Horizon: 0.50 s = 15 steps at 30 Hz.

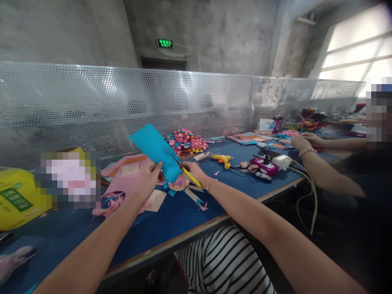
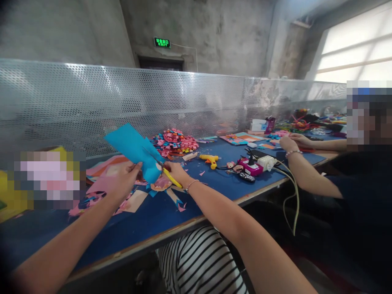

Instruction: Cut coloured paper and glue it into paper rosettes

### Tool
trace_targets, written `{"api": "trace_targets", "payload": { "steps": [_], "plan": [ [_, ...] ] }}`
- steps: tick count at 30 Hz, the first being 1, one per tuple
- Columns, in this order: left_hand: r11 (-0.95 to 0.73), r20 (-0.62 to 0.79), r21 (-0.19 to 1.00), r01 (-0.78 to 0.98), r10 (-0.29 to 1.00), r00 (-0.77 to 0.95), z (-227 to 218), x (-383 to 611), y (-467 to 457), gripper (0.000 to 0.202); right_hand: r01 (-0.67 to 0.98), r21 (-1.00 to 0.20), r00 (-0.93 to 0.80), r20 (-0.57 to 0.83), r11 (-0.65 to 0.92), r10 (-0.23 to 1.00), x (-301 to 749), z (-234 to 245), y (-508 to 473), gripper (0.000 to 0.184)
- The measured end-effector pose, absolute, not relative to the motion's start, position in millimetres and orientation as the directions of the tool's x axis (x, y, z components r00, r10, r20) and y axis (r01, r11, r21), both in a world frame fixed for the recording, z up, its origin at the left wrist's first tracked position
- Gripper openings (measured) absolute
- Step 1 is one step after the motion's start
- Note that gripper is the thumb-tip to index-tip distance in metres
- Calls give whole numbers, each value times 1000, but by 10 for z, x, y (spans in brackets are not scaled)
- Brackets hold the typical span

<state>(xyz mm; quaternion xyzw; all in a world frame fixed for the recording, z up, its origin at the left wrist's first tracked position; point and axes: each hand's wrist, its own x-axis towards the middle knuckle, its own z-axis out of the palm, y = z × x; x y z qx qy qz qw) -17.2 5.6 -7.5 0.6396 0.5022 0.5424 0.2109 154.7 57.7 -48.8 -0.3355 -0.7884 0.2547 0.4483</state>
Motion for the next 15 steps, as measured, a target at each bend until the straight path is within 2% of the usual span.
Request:
{"api": "trace_targets", "payload": {
  "steps": [4,10,15],
  "plan": [
    [-418,484,836,356,867,-118,-61,-155,49,35,315,-696,-363,540,645,760,1540,-503,579,13],
    [-389,412,910,145,889,-199,-38,-119,17,34,317,-680,-361,558,661,747,1525,-526,589,14],
    [-448,442,894,14,877,-187,-93,-154,86,39,364,-645,-355,570,671,741,1533,-497,559,15]
  ]
}}
